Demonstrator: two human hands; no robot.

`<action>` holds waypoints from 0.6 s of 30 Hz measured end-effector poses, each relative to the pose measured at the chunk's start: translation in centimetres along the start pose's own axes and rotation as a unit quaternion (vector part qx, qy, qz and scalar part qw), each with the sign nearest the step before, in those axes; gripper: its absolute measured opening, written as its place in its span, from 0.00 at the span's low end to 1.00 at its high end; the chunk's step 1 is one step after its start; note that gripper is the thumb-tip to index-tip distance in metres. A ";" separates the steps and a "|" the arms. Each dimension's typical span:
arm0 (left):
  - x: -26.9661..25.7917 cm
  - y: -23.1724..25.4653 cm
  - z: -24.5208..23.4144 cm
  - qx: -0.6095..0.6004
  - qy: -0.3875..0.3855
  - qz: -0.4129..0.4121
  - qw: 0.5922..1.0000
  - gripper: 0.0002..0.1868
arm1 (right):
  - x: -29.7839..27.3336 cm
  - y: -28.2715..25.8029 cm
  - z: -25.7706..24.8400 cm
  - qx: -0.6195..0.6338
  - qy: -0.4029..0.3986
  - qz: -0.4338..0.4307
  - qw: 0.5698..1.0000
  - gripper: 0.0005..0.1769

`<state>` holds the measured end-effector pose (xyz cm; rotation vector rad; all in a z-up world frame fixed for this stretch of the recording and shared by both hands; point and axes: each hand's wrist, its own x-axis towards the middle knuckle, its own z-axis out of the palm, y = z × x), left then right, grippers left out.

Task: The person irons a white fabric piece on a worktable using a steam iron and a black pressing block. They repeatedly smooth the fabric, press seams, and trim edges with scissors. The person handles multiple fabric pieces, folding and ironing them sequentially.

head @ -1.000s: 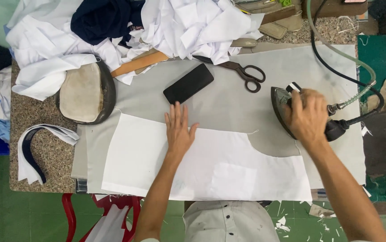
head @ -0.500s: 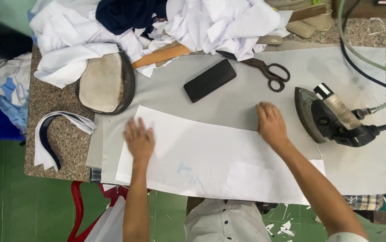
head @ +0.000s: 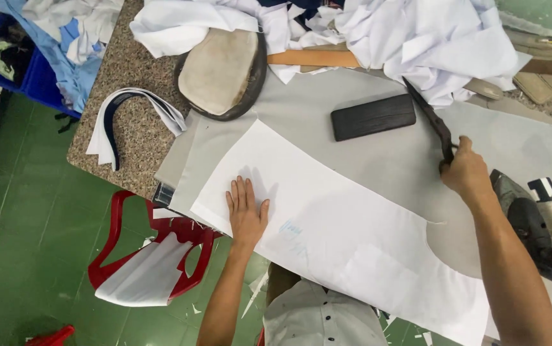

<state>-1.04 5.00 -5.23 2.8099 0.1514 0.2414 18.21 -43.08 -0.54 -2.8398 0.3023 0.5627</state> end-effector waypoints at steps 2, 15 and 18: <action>1.3 0.0 -0.4 -0.003 -0.002 -0.005 1.000 0.38 | -3.0 -2.6 -2.9 0.056 -0.015 0.018 0.998 0.44; 7.4 -1.9 0.8 0.044 -0.094 -0.096 0.990 0.42 | -3.3 -17.3 0.1 0.033 -0.356 -0.174 0.917 0.43; 7.4 -1.9 1.0 0.044 -0.096 -0.098 0.990 0.43 | -1.0 -20.3 -0.3 0.019 -0.371 -0.187 0.909 0.44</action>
